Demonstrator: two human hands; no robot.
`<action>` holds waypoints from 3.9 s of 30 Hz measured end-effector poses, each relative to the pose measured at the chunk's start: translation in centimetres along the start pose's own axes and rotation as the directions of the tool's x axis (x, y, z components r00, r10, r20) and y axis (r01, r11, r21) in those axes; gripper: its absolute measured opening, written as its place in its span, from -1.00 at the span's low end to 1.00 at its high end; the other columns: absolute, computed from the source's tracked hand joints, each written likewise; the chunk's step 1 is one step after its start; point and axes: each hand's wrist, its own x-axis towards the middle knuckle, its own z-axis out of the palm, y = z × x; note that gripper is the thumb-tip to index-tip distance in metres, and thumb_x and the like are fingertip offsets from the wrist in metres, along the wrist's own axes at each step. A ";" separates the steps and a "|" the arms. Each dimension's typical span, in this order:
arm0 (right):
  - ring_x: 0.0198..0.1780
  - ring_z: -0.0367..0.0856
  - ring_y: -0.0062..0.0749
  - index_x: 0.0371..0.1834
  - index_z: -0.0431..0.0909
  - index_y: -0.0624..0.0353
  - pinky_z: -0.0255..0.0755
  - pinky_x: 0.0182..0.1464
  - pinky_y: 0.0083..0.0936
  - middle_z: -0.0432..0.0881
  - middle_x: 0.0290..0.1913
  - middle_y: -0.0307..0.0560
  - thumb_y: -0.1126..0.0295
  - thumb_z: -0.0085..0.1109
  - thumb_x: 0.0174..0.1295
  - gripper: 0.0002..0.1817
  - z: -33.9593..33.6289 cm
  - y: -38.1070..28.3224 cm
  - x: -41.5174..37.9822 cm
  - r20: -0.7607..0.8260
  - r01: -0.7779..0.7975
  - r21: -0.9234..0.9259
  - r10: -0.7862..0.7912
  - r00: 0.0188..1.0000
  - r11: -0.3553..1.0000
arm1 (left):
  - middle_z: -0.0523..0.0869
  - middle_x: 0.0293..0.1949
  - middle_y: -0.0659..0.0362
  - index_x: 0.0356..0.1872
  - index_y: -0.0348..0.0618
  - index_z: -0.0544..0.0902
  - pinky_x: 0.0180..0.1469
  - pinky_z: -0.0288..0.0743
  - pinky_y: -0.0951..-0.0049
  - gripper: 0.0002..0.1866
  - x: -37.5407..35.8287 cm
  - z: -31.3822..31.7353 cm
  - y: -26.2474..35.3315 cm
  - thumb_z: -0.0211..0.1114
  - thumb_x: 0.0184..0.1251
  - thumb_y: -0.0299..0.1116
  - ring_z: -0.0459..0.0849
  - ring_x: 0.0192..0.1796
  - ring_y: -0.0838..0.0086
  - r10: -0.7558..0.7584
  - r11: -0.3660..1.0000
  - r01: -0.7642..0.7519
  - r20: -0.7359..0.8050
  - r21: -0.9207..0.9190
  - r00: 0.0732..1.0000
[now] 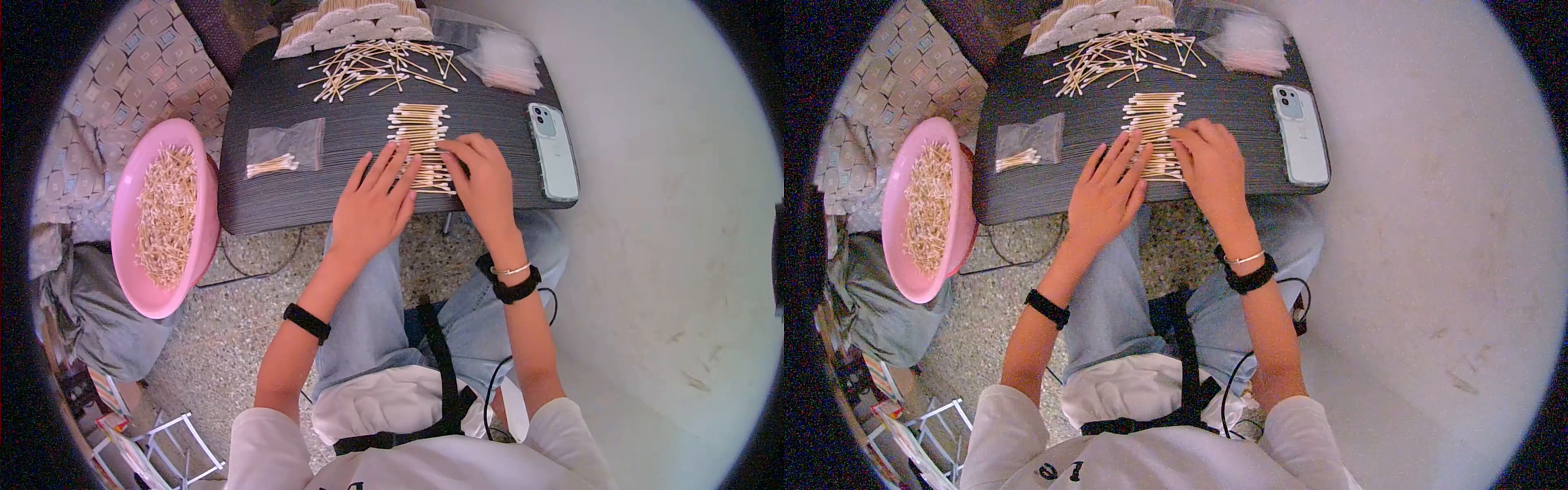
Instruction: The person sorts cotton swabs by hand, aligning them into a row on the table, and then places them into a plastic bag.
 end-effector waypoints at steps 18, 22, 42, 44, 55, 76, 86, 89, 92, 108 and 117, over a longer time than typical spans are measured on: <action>-0.12 0.53 -0.16 -0.28 0.56 0.10 0.41 -0.10 -0.25 0.56 -0.25 -0.13 0.36 0.14 0.24 -0.92 1.1 0.2 1.1 0.098 0.119 -0.199 -0.101 0.990 0.973 | 0.23 0.52 0.12 0.44 -0.08 0.33 0.52 0.03 0.17 -0.44 0.1 -0.3 0.1 0.05 0.44 -0.25 0.22 0.52 0.33 -0.010 0.999 0.010 -0.004 -0.053 1.000; -0.14 0.53 -0.16 -0.27 0.56 0.09 0.41 -0.10 -0.25 0.56 -0.26 -0.12 0.36 0.13 0.26 -0.92 -0.3 1.2 1.0 0.102 0.067 -0.216 -0.045 0.994 0.974 | 0.20 0.53 0.11 0.45 -0.10 0.29 0.52 0.03 0.16 -0.42 0.1 -0.3 0.2 0.06 0.43 -0.25 0.22 0.53 0.32 -0.016 0.998 0.015 -0.016 -0.067 1.000; -0.15 0.53 -0.04 -0.16 0.54 0.19 0.40 -0.08 -0.20 0.62 -0.21 -0.04 0.44 0.08 0.33 -0.89 1.1 1.1 0.7 0.097 0.009 0.018 -0.011 0.995 1.000 | 0.16 0.51 -0.09 0.46 -0.17 0.24 0.48 0.13 0.16 -0.35 0.1 -0.2 0.2 0.10 0.39 -0.20 0.27 0.47 0.19 -0.041 0.997 0.039 -0.038 -0.064 0.998; -0.15 0.53 -0.02 -0.17 0.56 0.15 0.40 -0.07 -0.16 0.62 -0.21 -0.03 0.41 0.06 0.34 -0.88 1.2 1.0 0.7 0.068 0.050 0.081 -0.056 0.996 0.995 | 0.16 0.51 -0.11 0.46 -0.16 0.25 0.47 0.15 0.16 -0.35 0.1 -0.2 0.1 0.12 0.37 -0.20 0.28 0.46 0.16 -0.031 0.998 0.028 -0.042 -0.059 0.999; -0.13 0.53 -0.06 -0.19 0.62 0.18 0.42 -0.02 -0.25 0.62 -0.19 -0.03 0.48 0.12 0.29 -0.88 -1.6 2.6 -0.5 -0.006 -0.086 0.081 0.086 0.996 0.993 | 0.22 0.49 -0.04 0.43 -0.08 0.31 0.47 0.14 0.16 -0.39 0.1 -0.4 0.2 0.14 0.36 -0.23 0.32 0.45 0.20 -0.040 0.996 0.035 -0.061 -0.082 0.997; -0.08 0.54 -0.09 -0.27 0.64 0.23 0.41 0.03 -0.26 0.61 -0.19 -0.04 0.43 0.26 0.21 -0.89 -2.4 2.7 -1.4 0.123 -0.133 0.119 0.118 0.985 0.984 | 0.29 0.45 -0.02 0.40 -0.10 0.35 0.48 0.13 0.15 -0.42 0.1 -0.1 0.2 0.14 0.35 -0.22 0.32 0.45 0.20 -0.040 0.997 0.036 -0.065 -0.074 0.997; -0.12 0.54 -0.02 -0.24 0.55 0.25 0.43 -0.04 -0.23 0.57 -0.23 0.02 0.45 0.19 0.26 -0.89 -1.7 3.1 -0.8 0.107 -0.105 0.122 0.092 0.990 0.987 | 0.29 0.46 0.00 0.39 -0.08 0.38 0.47 0.12 0.13 -0.42 0.0 0.2 0.1 0.14 0.35 -0.20 0.29 0.47 0.25 -0.036 0.998 0.032 -0.067 -0.059 0.997; -0.13 0.55 -0.02 -0.24 0.55 0.25 0.44 -0.04 -0.23 0.57 -0.23 0.03 0.46 0.18 0.26 -0.90 -1.7 3.3 -0.5 0.112 -0.100 0.115 0.088 0.990 0.988 | 0.29 0.46 0.00 0.39 -0.07 0.38 0.48 0.12 0.13 -0.42 0.0 0.2 0.0 0.14 0.34 -0.20 0.28 0.47 0.24 -0.036 0.998 0.033 -0.061 -0.058 0.997; -0.12 0.55 -0.02 -0.25 0.55 0.25 0.45 -0.05 -0.24 0.57 -0.23 0.02 0.46 0.18 0.26 -0.91 -1.6 3.1 -0.2 0.113 -0.082 0.106 0.070 0.991 0.991 | 0.29 0.46 0.00 0.39 -0.07 0.37 0.48 0.12 0.14 -0.41 0.0 0.2 0.1 0.15 0.34 -0.19 0.28 0.48 0.24 -0.040 0.998 0.036 -0.061 -0.059 0.997; -0.04 0.49 -0.06 -0.17 0.62 0.20 0.40 0.05 -0.28 0.54 -0.15 0.00 0.51 0.18 0.24 -0.87 -0.9 1.9 0.0 0.091 0.016 0.065 -0.022 0.996 0.998 | 0.32 0.43 -0.01 0.39 -0.11 0.35 0.49 0.12 0.13 -0.41 0.1 0.0 0.1 0.14 0.34 -0.22 0.31 0.46 0.18 -0.056 0.994 0.050 -0.059 -0.095 0.997; -0.10 0.48 -0.06 -0.23 0.61 0.22 0.40 0.01 -0.25 0.54 -0.23 -0.01 0.47 0.16 0.24 -0.90 -0.7 2.9 0.3 0.124 0.059 0.070 -0.067 0.990 0.996 | 0.32 0.43 -0.01 0.39 -0.09 0.36 0.50 0.10 0.15 -0.41 0.0 0.0 0.2 0.14 0.34 -0.23 0.32 0.45 0.18 -0.057 0.993 0.050 -0.075 -0.103 0.996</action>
